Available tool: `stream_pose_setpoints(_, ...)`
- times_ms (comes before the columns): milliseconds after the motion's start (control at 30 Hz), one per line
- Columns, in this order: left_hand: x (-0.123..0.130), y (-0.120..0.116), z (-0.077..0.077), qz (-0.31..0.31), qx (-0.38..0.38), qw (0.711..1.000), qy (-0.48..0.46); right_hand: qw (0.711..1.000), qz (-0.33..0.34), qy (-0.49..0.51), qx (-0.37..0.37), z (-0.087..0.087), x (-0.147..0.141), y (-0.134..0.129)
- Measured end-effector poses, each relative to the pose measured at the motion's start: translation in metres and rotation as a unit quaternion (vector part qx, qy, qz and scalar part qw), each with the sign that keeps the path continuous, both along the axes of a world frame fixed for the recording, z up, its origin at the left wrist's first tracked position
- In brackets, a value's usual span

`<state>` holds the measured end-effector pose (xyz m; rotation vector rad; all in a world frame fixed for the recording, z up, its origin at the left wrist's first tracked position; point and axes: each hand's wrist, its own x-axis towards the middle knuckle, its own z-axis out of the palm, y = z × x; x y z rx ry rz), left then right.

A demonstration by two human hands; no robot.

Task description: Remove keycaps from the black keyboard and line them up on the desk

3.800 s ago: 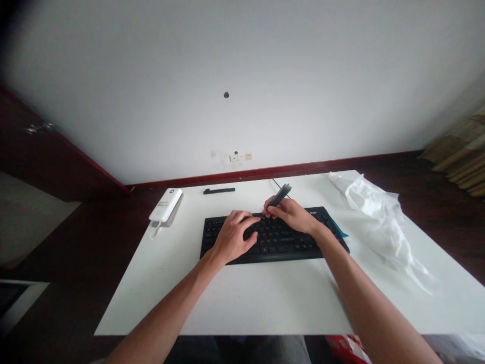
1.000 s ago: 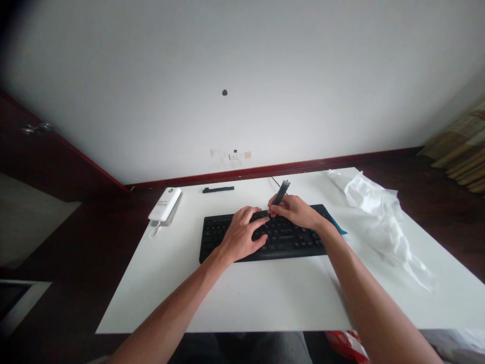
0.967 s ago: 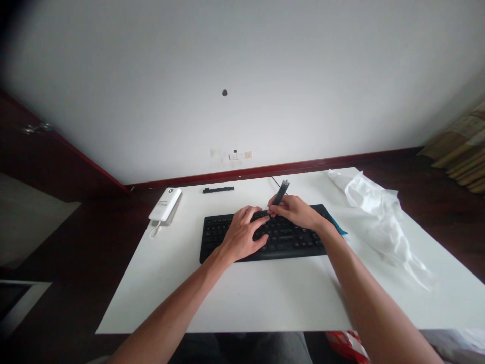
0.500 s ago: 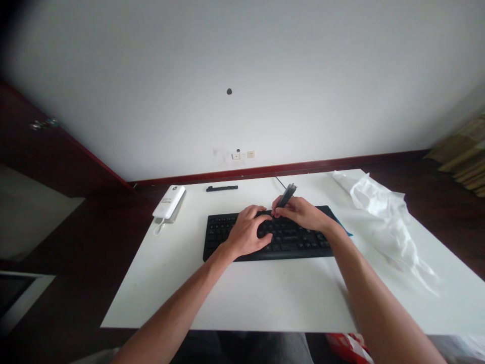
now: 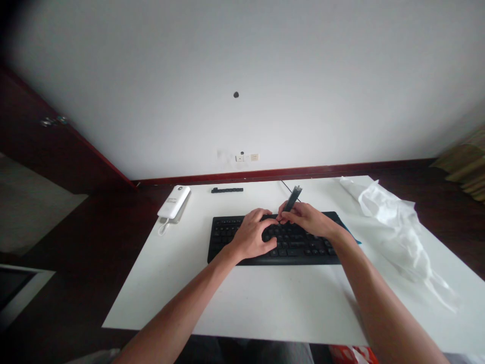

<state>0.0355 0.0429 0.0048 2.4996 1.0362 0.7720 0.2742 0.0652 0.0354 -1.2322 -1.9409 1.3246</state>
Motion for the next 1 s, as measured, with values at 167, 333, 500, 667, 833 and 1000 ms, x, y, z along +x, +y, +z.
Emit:
stream_pose_setpoints(167,-0.002,-0.007,0.0,-0.009,0.034,0.999,0.027,0.999,0.004,-0.025,0.025,0.003,-0.003,-0.003)
stream_pose_setpoints(333,-0.002,-0.008,-0.005,-0.005,0.047,0.998,0.042,0.989,0.003,-0.13,0.066,0.007,-0.004,-0.008)
stream_pose_setpoints(500,-0.001,-0.006,-0.01,-0.004,0.052,0.997,0.051,0.985,0.018,-0.157,0.074,0.009,-0.002,-0.009)
stream_pose_setpoints(667,-0.002,-0.006,-0.011,-0.006,0.051,0.997,0.049,0.999,0.028,-0.039,-0.006,0.006,0.006,-0.002)
stream_pose_setpoints(833,-0.003,-0.007,-0.011,-0.011,0.047,0.998,0.042,0.999,0.004,-0.005,-0.054,0.002,0.014,-0.001)
stream_pose_setpoints(1000,-0.003,-0.007,-0.011,-0.015,0.047,0.998,0.035,0.998,-0.04,0.015,-0.054,-0.001,0.011,0.0)
